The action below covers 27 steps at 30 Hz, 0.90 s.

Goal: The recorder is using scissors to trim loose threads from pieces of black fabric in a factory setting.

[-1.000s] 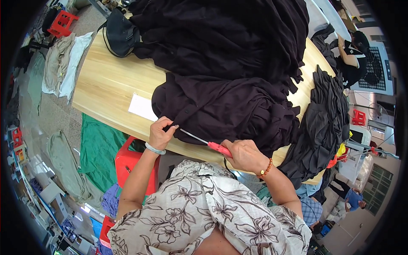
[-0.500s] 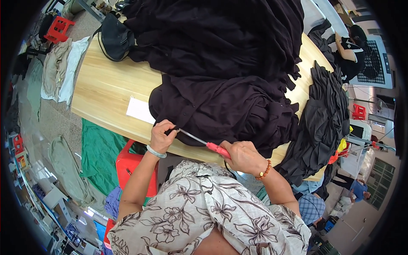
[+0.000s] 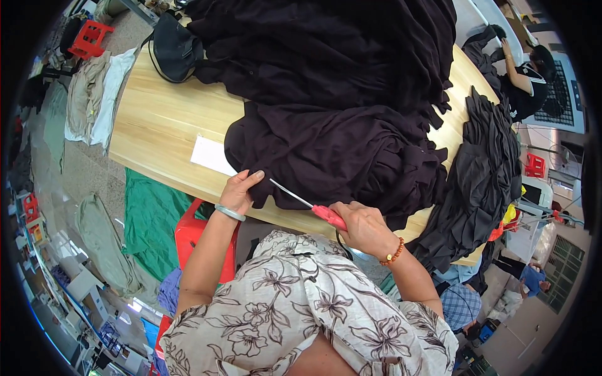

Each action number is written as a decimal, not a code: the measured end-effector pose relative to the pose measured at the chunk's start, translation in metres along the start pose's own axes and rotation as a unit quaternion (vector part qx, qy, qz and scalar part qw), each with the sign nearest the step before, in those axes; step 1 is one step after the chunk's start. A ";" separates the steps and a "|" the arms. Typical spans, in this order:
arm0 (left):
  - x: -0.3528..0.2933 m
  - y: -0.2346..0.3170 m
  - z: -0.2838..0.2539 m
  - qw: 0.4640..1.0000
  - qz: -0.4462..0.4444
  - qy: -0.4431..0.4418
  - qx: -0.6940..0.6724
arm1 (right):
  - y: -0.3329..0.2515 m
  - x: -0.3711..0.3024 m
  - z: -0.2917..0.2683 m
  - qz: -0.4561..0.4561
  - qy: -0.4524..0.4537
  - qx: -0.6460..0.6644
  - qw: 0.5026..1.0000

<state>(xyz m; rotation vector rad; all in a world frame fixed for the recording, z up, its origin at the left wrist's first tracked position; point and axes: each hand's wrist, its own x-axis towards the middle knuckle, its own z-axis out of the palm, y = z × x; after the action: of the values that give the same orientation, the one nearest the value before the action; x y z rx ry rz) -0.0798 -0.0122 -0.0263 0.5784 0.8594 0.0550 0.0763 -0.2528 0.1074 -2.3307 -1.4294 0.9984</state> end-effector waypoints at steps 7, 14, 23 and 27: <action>-0.001 0.002 0.005 0.999 -0.040 -0.004 -0.013 | -0.003 -0.006 0.005 -0.035 -0.047 -0.014 0.998; -0.048 0.035 0.039 0.889 0.212 -0.032 0.405 | 0.011 -0.003 0.028 -0.049 -0.020 -0.020 0.998; -0.139 0.159 0.108 0.742 0.586 -0.297 0.136 | 0.052 0.038 0.046 -0.021 0.212 -0.080 0.974; -0.124 0.220 0.066 0.730 0.656 0.066 0.181 | 0.090 0.009 -0.019 0.104 0.238 -0.150 0.954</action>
<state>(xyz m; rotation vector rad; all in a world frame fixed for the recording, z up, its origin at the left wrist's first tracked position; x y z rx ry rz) -0.0739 0.1100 0.2040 1.4887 0.4291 1.2666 0.1543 -0.2871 0.0713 -2.7298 -1.2212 0.2246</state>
